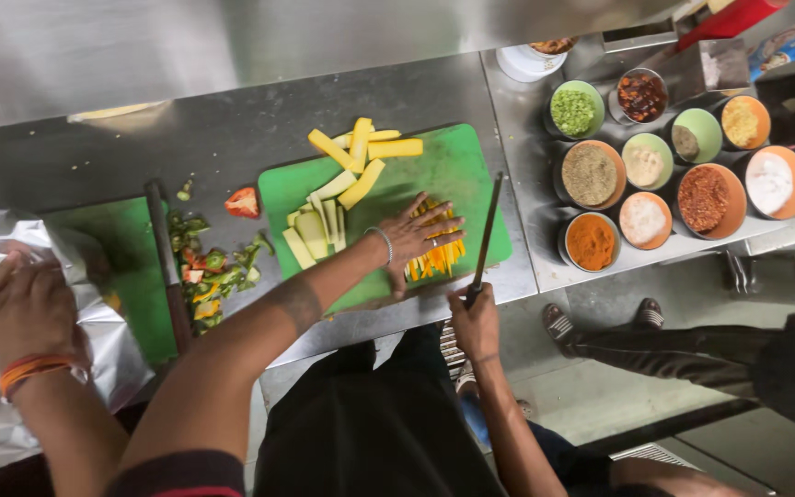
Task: The person slices yellow squash and zucchini into thin strips on a green cutting board using a knife, gathering the cut pieces into a pile. They also scoop diced mixed peppers from a neighboring board into a plastic container and continue slicing more squash pieces.
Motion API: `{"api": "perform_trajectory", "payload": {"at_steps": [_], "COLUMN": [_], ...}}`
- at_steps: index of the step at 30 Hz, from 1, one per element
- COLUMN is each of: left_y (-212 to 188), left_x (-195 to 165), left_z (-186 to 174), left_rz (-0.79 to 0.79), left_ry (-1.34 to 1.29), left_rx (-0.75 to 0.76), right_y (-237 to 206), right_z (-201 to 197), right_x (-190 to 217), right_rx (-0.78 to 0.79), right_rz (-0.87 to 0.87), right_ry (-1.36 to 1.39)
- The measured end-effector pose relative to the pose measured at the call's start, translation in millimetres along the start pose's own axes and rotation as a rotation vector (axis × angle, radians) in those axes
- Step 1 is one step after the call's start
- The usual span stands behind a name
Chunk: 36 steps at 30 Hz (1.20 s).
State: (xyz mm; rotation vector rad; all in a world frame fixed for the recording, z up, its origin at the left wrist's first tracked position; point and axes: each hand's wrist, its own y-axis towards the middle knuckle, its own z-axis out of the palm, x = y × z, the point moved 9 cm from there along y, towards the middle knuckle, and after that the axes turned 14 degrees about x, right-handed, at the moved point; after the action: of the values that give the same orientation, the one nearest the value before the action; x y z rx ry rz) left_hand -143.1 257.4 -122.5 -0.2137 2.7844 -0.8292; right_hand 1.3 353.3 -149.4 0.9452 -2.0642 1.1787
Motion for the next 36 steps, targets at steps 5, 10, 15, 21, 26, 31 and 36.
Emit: {"api": "perform_trajectory", "payload": {"at_steps": [5,10,15,21,26,31,36], "left_y": [27.9,16.2,-5.4,-11.9,-22.1,-30.6,-56.4], "left_x": [13.0,20.1,25.1,32.2,21.2,10.7,16.8], "left_z": [-1.9,-4.1,-6.5,5.5,9.9,20.5,19.5], "left_rz": [0.093,0.137,0.134,-0.001,-0.267,-0.421,-0.420], "left_ry": [0.107,0.078,0.042,-0.050,-0.065,-0.254,-0.314], "left_rx": [-0.016,-0.112,-0.246,-0.346,-0.561,-0.575,-0.651], "right_y": [11.3,42.3,55.3,41.6,48.1,52.7,60.9], "right_z": [2.6,7.4,9.0,7.3,6.2,-1.5,15.8], "right_x": [41.1,23.5,38.9,65.0,56.4,58.5,62.5], "right_rx": [-0.267,-0.187,-0.023,-0.003,-0.058,-0.170,-0.110], "right_rz": [-0.468,-0.278,-0.261,-0.373,-0.301,-0.404,-0.356], "right_ry": [-0.218,0.037,0.119,-0.023,-0.088,-0.075,-0.045]}}
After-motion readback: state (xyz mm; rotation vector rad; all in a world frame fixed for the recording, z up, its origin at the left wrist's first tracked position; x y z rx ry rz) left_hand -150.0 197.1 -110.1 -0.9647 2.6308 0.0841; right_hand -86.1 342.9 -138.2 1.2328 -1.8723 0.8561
